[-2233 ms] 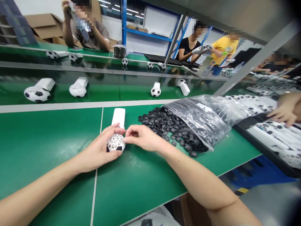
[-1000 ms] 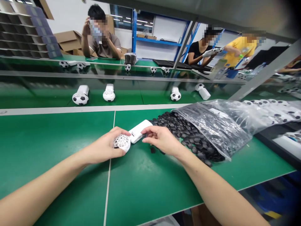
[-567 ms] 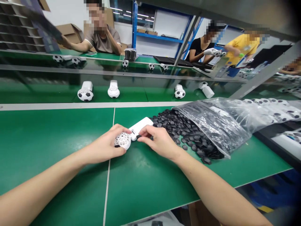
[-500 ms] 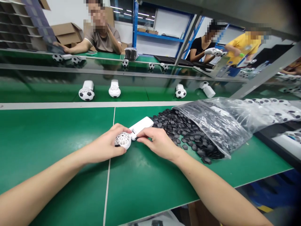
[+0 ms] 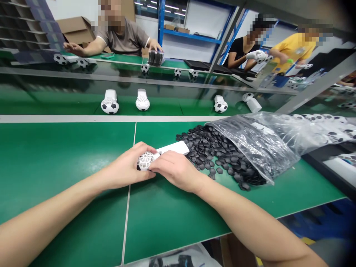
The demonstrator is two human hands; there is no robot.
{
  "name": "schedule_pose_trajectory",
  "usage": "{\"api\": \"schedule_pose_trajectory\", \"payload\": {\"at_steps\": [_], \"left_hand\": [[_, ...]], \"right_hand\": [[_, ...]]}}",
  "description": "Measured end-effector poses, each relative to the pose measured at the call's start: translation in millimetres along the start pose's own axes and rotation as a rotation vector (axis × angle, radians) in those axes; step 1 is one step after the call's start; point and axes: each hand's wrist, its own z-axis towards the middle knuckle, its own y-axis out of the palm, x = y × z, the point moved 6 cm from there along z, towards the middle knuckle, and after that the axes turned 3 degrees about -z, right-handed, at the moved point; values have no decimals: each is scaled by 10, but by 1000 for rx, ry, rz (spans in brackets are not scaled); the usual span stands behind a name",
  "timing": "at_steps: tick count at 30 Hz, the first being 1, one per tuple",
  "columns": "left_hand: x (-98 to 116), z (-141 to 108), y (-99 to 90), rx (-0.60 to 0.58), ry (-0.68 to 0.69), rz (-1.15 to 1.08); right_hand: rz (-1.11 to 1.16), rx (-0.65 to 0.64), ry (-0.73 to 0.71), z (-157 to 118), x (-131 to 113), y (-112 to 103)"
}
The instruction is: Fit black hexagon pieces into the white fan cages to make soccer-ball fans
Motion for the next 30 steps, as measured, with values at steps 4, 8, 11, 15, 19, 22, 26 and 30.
{"api": "schedule_pose_trajectory", "payload": {"at_steps": [4, 8, 11, 15, 19, 22, 26, 30], "left_hand": [[22, -2, 12, 30, 24, 16], [24, -10, 21, 47, 23, 36], [25, -10, 18, 54, 22, 48], [56, -7, 22, 54, 57, 51], [100, -50, 16, 113, 105, -15], [20, -36, -57, 148, -15, -162], [-62, 251, -332, 302, -135, -358], [15, 978, -541, 455, -62, -230]], "right_hand": [[5, 58, 94, 7, 91, -42], [104, 23, 220, 10, 218, -33], [174, -7, 280, 13, 283, 6], [172, -9, 348, 24, 298, 49], [27, -115, 307, 5, 197, -20], [-49, -157, 267, -130, 194, -238], [-201, -60, 495, -429, 502, -573], [-316, -71, 639, -587, 758, -573]]}}
